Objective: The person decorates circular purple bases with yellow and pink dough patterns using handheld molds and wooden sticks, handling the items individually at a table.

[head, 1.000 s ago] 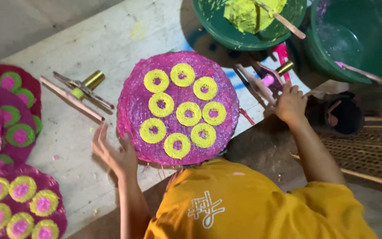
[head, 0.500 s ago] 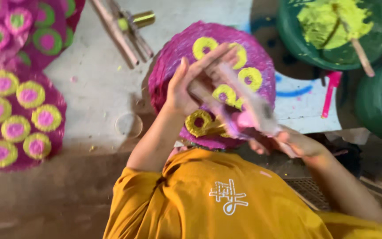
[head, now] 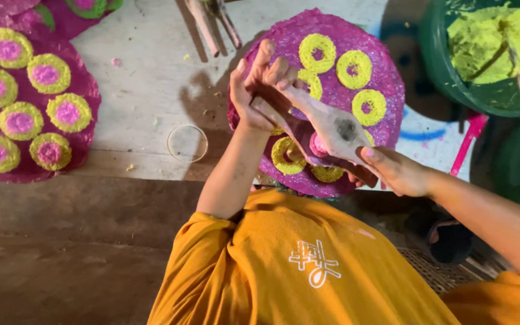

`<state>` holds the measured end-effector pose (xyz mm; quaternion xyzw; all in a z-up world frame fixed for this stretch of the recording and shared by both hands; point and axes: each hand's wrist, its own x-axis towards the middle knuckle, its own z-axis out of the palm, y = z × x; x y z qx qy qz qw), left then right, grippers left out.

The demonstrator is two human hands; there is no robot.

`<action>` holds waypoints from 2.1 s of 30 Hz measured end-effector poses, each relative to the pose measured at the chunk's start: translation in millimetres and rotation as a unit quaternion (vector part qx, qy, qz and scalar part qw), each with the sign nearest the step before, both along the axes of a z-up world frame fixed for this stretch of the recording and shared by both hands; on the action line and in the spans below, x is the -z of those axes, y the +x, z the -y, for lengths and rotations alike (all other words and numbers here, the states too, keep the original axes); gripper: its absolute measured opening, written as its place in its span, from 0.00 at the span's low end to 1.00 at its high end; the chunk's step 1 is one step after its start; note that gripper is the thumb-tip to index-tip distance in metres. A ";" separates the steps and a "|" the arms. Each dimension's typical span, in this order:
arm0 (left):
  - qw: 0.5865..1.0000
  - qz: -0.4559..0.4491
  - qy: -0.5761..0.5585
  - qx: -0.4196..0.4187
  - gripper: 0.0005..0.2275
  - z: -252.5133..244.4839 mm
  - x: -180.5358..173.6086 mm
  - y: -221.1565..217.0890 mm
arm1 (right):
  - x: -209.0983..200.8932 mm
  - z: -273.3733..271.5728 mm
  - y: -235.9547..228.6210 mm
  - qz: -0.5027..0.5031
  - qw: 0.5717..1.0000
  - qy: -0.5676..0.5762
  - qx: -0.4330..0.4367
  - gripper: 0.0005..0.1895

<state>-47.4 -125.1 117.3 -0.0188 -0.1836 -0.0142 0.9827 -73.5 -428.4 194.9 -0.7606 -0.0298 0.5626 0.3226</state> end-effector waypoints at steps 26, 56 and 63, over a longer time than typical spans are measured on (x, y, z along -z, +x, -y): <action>0.993 0.058 0.080 -0.064 0.15 -52.9 -29.0 57.5 | 16.1 -36.1 61.9 0.176 0.973 0.133 -0.064 0.50; 0.996 0.026 0.079 -0.029 0.11 -4.2 -31.1 118.5 | 9.5 9.2 94.9 0.172 0.975 0.127 0.060 0.49; 0.997 0.062 0.055 -0.008 0.16 -7.0 11.0 140.1 | 22.9 -32.4 82.9 0.247 0.965 0.068 0.054 0.48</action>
